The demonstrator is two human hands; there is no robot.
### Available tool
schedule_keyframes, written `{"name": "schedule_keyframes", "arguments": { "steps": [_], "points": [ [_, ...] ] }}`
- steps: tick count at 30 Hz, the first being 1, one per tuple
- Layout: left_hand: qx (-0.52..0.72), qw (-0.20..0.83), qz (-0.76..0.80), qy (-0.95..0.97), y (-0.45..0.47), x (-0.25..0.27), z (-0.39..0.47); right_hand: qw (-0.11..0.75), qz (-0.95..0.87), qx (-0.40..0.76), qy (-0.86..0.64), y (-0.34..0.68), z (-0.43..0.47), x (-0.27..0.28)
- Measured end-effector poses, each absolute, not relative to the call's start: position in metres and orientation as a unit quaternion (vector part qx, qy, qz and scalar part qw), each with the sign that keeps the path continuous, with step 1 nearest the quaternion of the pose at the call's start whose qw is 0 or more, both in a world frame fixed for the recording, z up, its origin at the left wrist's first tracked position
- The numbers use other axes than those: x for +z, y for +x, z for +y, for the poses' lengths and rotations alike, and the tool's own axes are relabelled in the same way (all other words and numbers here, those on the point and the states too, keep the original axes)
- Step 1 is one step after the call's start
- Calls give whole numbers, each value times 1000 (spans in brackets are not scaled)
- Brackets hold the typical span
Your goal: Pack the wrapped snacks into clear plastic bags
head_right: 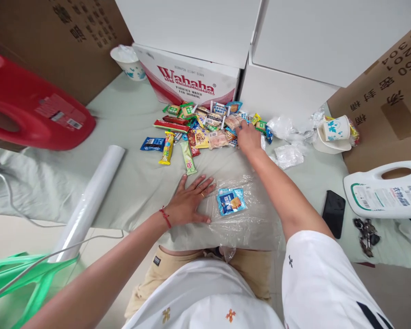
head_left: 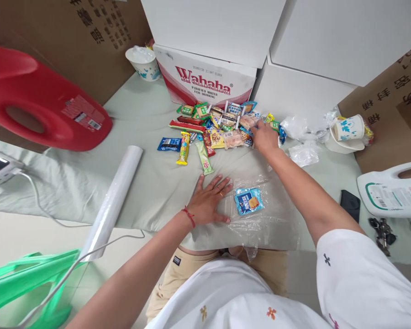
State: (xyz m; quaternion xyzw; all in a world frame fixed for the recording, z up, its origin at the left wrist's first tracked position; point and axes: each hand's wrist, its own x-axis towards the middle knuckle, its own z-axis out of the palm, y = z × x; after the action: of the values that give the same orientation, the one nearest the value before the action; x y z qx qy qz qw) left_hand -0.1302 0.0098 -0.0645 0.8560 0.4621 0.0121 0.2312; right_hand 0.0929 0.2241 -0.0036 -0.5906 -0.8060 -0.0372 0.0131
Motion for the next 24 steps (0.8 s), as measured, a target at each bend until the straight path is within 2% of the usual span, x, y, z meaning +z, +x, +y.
{"name": "schedule_keyframes", "arguments": {
  "steps": [4,7,9,12,15,18,20,24],
  "points": [
    [23,234,456,858,-132,-68,10,73,-797,-27,-598,104,222,13],
    [22,229,459,858,-131,-67,10,203,-780,3,-592,123,201,37],
    [18,227,462,857,-131,-66,10,303,-748,72,-586,140,175,50],
    [11,227,461,858,-130,-63,11,388,-656,281,-583,162,122,53],
    [7,220,460,860,-129,-62,11,388,-529,484,-579,171,66,37],
    [-1,214,465,859,-129,-62,11,363,-430,582,-587,165,24,11],
    [-9,214,468,857,-128,-61,12,351,-403,594,-602,159,7,-6],
    [-16,218,469,856,-127,-59,12,370,-463,502,-630,156,-7,-23]
  ]
}}
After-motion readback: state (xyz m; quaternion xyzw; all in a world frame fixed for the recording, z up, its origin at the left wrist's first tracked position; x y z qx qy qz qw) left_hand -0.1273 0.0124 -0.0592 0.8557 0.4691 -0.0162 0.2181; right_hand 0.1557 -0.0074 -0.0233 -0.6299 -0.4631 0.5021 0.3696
